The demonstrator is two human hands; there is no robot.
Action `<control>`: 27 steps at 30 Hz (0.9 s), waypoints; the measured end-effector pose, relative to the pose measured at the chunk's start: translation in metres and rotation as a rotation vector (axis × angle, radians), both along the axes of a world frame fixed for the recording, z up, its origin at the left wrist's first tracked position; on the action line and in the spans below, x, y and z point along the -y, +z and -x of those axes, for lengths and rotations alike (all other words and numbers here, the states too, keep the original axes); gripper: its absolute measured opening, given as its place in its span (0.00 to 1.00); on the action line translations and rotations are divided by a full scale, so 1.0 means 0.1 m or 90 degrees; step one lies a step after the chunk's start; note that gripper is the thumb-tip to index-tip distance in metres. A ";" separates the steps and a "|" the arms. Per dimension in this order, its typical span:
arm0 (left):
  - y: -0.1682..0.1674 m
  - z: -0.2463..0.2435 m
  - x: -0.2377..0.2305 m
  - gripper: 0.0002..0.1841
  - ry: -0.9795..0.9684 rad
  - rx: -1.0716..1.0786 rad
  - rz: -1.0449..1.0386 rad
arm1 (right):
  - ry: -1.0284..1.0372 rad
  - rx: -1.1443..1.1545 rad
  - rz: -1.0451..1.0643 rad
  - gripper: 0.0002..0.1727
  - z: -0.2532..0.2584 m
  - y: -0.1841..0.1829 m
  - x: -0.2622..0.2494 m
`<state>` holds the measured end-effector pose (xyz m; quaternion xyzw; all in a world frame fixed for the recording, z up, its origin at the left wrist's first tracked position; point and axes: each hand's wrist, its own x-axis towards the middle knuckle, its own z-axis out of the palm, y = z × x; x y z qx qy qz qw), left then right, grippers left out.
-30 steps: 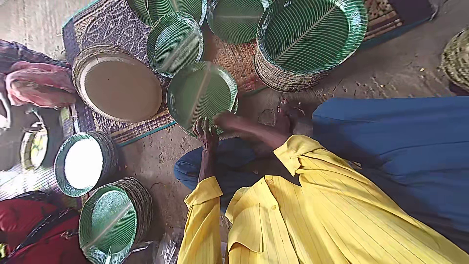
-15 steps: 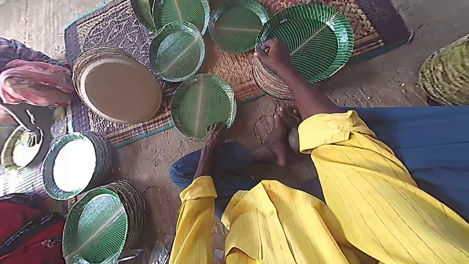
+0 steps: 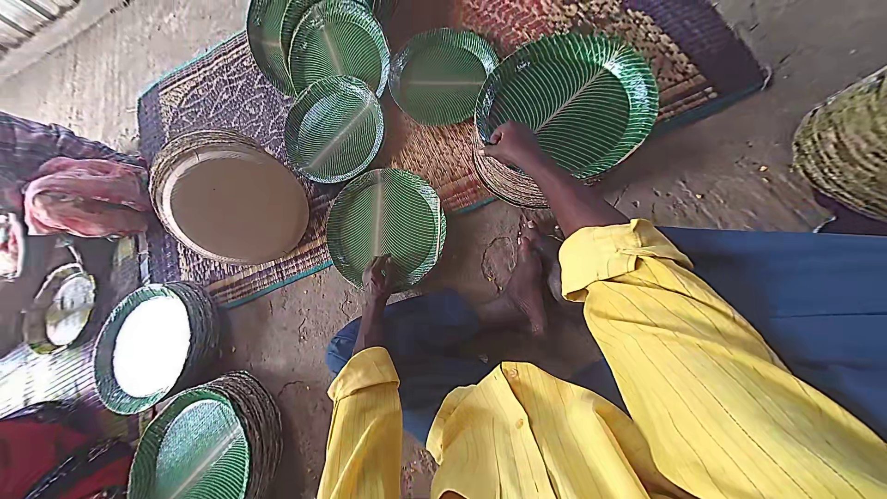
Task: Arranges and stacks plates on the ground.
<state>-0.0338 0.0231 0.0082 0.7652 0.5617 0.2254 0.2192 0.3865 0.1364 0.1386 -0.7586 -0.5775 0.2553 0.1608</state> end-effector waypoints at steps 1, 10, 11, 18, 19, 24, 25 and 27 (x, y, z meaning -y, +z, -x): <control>-0.03 0.00 0.05 0.23 -0.003 -0.003 -0.021 | 0.001 0.000 -0.004 0.21 -0.02 -0.02 0.01; 0.00 -0.04 0.10 0.21 0.006 -0.007 -0.074 | -0.023 -0.046 -0.016 0.19 -0.05 -0.05 0.05; 0.00 -0.05 0.10 0.21 0.001 -0.005 -0.066 | -0.032 -0.061 -0.017 0.19 -0.06 -0.06 0.04; -0.09 -0.05 0.07 0.23 -0.024 -0.013 -0.013 | -0.091 -0.146 -0.012 0.17 -0.11 -0.08 0.03; -0.09 -0.05 0.06 0.22 -0.027 -0.016 -0.015 | -0.093 -0.143 -0.008 0.17 -0.11 -0.08 0.03; -0.07 -0.03 0.07 0.19 -0.049 -0.054 -0.023 | -0.028 0.035 0.012 0.16 0.04 0.02 0.05; -0.08 -0.03 0.07 0.20 -0.059 -0.050 -0.025 | -0.033 0.057 -0.004 0.15 0.05 -0.01 0.06; -0.11 -0.01 0.07 0.22 -0.067 -0.034 -0.039 | -0.063 0.043 -0.050 0.15 0.09 -0.02 0.06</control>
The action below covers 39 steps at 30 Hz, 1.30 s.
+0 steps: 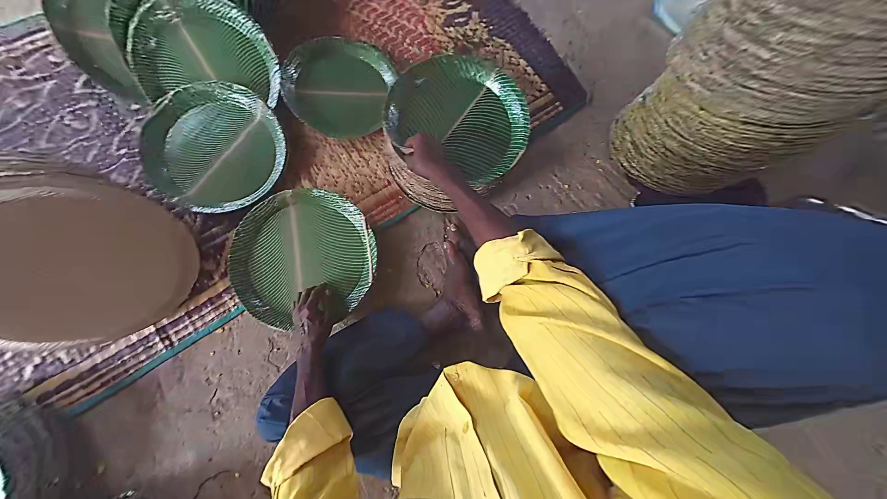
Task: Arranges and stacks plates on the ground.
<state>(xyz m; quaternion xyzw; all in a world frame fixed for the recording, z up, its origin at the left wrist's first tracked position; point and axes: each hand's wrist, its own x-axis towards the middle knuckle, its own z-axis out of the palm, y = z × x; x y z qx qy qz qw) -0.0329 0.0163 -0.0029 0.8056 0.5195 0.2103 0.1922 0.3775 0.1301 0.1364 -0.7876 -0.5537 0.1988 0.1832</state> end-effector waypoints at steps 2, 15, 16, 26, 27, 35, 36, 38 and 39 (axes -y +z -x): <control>-0.05 0.00 0.01 0.24 0.009 0.023 -0.036 | -0.009 0.003 -0.066 0.17 0.10 0.11 0.05; 0.37 -0.06 0.18 0.22 0.168 0.063 -0.258 | 0.714 0.030 -0.007 0.12 2.33 -0.46 0.74; 0.37 -0.07 0.19 0.21 0.160 0.033 -0.230 | 0.748 0.025 0.017 0.09 2.38 -0.57 0.85; 0.25 -0.08 0.05 0.15 -0.030 -0.113 0.010 | 0.531 0.000 -0.018 0.16 1.35 0.11 0.15; 0.25 -0.12 0.06 0.15 -0.060 -0.120 0.006 | 0.423 -0.023 -0.065 0.15 1.11 0.19 0.03; 0.10 -0.42 0.13 0.20 -0.258 -0.102 0.015 | 0.035 -0.047 0.044 0.30 -0.09 -0.02 -0.03; 0.09 -0.40 0.13 0.20 -0.263 -0.092 0.018 | 0.032 -0.046 0.045 0.28 -0.11 -0.05 -0.02; 0.07 -0.35 0.12 0.20 -0.255 -0.083 0.012 | 0.030 -0.037 0.054 0.25 -0.10 -0.06 0.00; 0.07 -0.31 0.12 0.21 -0.244 -0.074 0.001 | 0.032 -0.030 0.059 0.24 -0.09 -0.05 0.00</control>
